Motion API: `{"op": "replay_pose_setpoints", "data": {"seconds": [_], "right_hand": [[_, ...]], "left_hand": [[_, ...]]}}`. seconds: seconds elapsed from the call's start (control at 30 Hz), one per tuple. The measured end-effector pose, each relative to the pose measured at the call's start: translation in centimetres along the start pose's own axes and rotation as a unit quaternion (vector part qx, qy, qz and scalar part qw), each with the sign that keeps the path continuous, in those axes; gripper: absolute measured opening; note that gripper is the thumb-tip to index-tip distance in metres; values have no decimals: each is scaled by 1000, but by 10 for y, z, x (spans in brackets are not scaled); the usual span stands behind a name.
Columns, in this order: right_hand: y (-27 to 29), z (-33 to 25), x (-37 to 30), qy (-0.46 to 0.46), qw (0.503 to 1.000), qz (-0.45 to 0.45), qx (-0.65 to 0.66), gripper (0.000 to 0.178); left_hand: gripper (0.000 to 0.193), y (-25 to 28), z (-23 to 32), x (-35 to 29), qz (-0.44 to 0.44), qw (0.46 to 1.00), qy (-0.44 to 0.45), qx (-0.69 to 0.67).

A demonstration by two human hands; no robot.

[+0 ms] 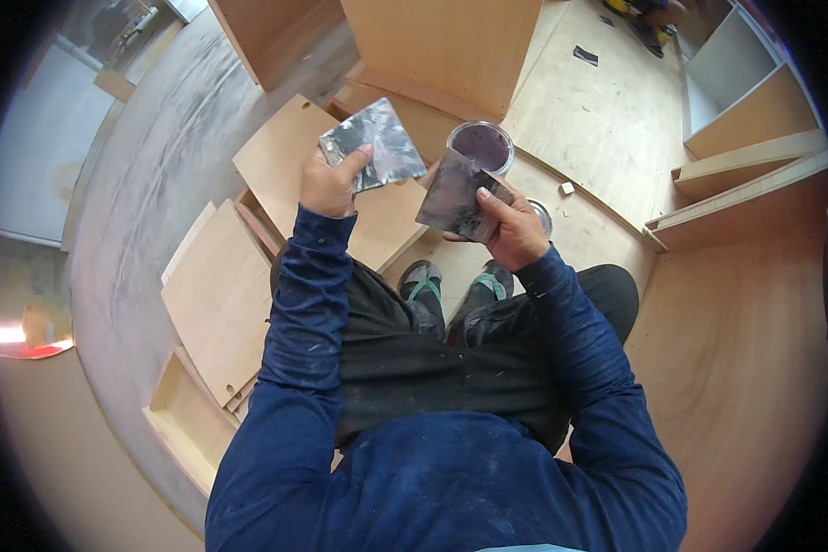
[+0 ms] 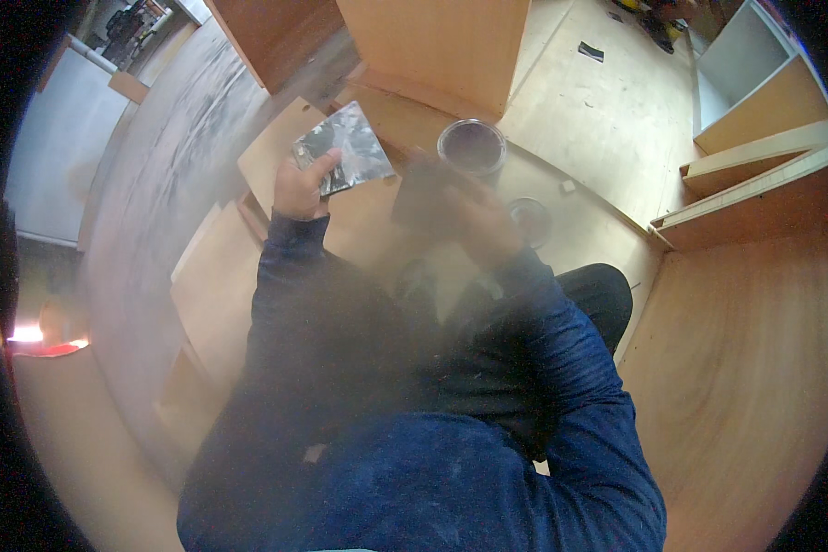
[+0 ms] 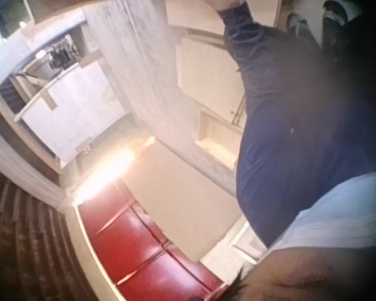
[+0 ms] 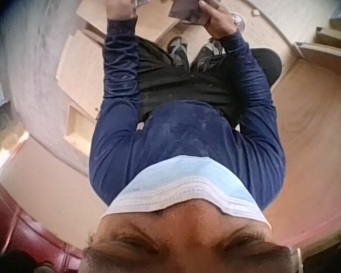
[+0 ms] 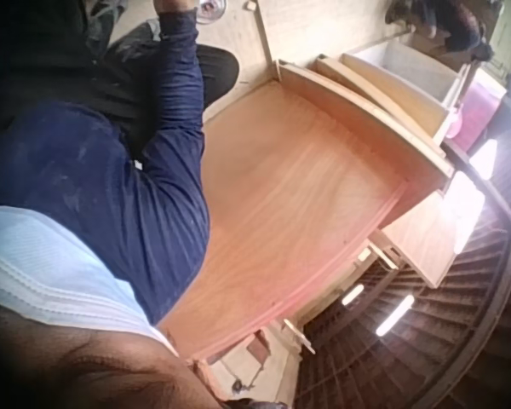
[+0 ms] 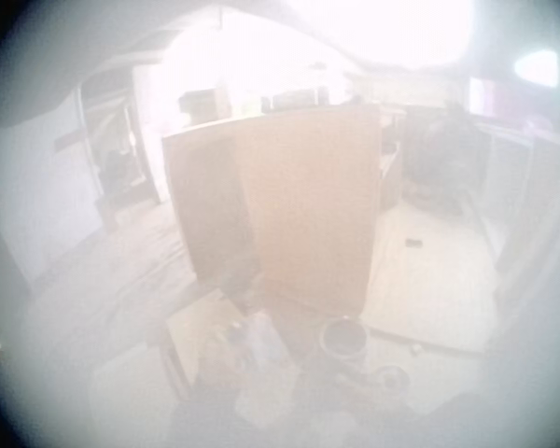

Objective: The recorder sands the edges of wooden drawer panels after applying wood filler.

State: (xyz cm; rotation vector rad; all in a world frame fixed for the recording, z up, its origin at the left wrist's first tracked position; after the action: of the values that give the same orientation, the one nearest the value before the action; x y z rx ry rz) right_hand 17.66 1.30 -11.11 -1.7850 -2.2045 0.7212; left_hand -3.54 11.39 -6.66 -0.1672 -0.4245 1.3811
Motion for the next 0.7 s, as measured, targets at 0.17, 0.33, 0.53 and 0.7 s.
{"op": "replay_pose_setpoints", "data": {"seconds": [0.17, 0.33, 0.53, 0.7], "right_hand": [[2, 14, 2, 14, 998, 40, -53, 40], [-53, 38, -7, 90, 861, -99, -491, 40], [-77, 56, -7, 35, 881, -90, -464, 46], [-41, 47, -18, -92, 956, -67, -269, 47]], "left_hand": [[21, -24, 14, -12, -38, 964, -72, 253], [22, 5, 43, -6, 112, 933, -166, 299], [21, 23, 48, -7, 145, 943, -192, 229], [20, 40, 39, -3, 169, 968, -156, 99]]}}
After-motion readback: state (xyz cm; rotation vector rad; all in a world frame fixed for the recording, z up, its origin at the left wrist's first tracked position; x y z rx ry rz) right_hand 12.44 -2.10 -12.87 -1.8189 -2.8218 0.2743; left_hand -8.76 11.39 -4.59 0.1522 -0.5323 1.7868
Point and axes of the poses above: each hand's wrist, its own x-axis towards the middle knuckle, its own y-axis out of the back of the hand, z = x × y, the point moved 9 cm from there along x, towards the middle knuckle, and after that the axes turned 9 degrees about -y, right-handed, at the moved point
